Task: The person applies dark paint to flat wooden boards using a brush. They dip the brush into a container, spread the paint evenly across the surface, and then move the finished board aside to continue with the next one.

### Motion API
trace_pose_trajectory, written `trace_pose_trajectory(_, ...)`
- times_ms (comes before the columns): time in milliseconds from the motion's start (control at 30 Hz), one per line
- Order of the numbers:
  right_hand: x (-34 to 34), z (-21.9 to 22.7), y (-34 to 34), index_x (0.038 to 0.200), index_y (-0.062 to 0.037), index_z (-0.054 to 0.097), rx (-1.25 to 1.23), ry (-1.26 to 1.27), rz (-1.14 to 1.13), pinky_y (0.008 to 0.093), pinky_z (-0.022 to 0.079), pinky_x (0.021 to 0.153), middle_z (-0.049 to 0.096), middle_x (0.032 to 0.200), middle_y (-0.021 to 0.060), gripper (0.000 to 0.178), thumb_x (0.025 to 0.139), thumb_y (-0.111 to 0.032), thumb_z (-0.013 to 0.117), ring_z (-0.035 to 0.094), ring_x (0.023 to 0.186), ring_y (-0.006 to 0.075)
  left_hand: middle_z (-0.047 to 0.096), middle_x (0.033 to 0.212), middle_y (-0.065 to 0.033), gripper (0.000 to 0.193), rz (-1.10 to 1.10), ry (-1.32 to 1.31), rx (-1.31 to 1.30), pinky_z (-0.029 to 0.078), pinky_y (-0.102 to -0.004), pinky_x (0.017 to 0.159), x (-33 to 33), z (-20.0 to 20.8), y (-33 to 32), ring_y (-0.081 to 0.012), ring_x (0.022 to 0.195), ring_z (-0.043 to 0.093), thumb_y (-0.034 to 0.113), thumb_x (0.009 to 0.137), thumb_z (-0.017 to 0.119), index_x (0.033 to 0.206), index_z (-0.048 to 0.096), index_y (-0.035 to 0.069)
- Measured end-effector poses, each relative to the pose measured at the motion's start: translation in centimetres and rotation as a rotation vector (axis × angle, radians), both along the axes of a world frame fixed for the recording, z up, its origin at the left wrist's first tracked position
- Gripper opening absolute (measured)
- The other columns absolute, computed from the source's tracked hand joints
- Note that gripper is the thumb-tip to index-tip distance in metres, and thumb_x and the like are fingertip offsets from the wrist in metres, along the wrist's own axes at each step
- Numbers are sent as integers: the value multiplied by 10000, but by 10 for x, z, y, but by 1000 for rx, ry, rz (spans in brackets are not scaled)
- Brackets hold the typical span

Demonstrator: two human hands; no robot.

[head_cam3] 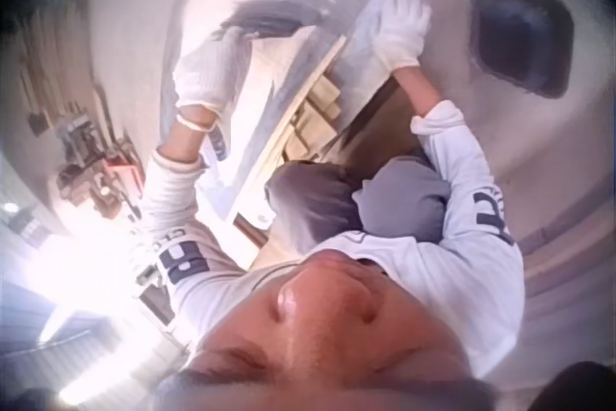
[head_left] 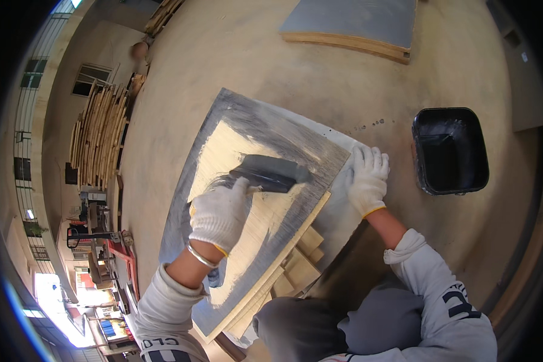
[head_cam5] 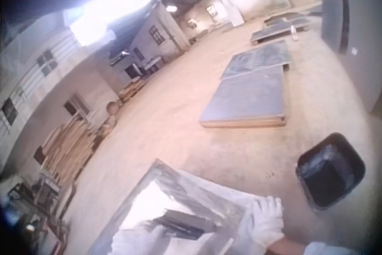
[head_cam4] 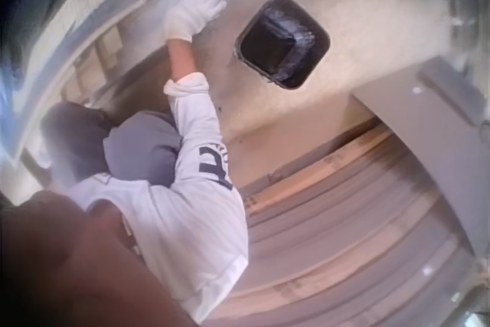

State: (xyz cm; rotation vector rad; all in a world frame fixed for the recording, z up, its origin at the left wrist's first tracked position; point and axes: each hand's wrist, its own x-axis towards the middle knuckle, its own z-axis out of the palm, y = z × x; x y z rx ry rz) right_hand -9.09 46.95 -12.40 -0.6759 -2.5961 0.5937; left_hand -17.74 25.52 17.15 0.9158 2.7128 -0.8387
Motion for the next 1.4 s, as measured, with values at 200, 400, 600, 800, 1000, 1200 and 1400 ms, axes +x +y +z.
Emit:
trace_pose_trajectory(200,0,-5,6,1541,-35,544,-79,184,25,533,317,1277,588,1526,159,663,912,-140,725,484,1462,407,788,1106,-214,320,420,-98,94,629,-529,813,16,-13,-18,-396,1003,799,244,1103,545,1390,595,114)
trace_pose_trajectory(400,91,141,-31,1362,50,707,-762,365,541,324,571,899,768,1109,162,381,1019,85,545,725,911,217,745,1009,-219,652,704,-367,963,600,-477,798,105,-55,-80,-360,935,775,220,1040,596,1637,385,64)
trace_pose_trajectory(600,62,187,-94,1590,30,517,-1287,-211,806,333,513,1091,693,1414,201,550,1055,-41,620,671,1258,220,750,999,-214,762,980,-748,1471,590,-424,870,151,-42,-75,-336,911,763,247,1052,602,1700,292,-8)
trace_pose_trajectory(800,31,226,-113,1596,68,484,-1002,-418,881,313,488,1123,634,1490,161,618,1025,-62,682,614,1320,184,724,1126,-371,776,779,-732,1314,585,-544,929,186,-44,-72,-510,1047,730,216,1026,575,1664,238,-68)
trace_pose_trajectory(1000,-23,193,-105,1630,-155,511,-438,-425,821,397,583,983,772,1234,225,721,924,-145,659,760,1091,332,548,1533,-320,734,374,-749,1285,606,-550,859,225,-35,-111,-465,1041,735,245,1011,606,1609,338,-85)
trace_pose_trajectory(1200,-124,235,-245,1515,-124,532,298,-562,849,563,528,1040,719,1300,295,532,995,-236,537,688,1189,498,681,1386,-152,622,208,0,1170,557,-329,717,263,-16,-157,-211,899,711,230,876,748,1442,611,10)
trace_pose_trajectory(1400,-122,236,-363,1471,-120,637,365,-537,1156,537,513,1106,710,1354,284,510,1006,-190,440,671,1281,459,706,1342,-150,632,289,32,1037,530,-318,684,287,-38,-188,-195,889,700,246,833,773,1402,636,9)
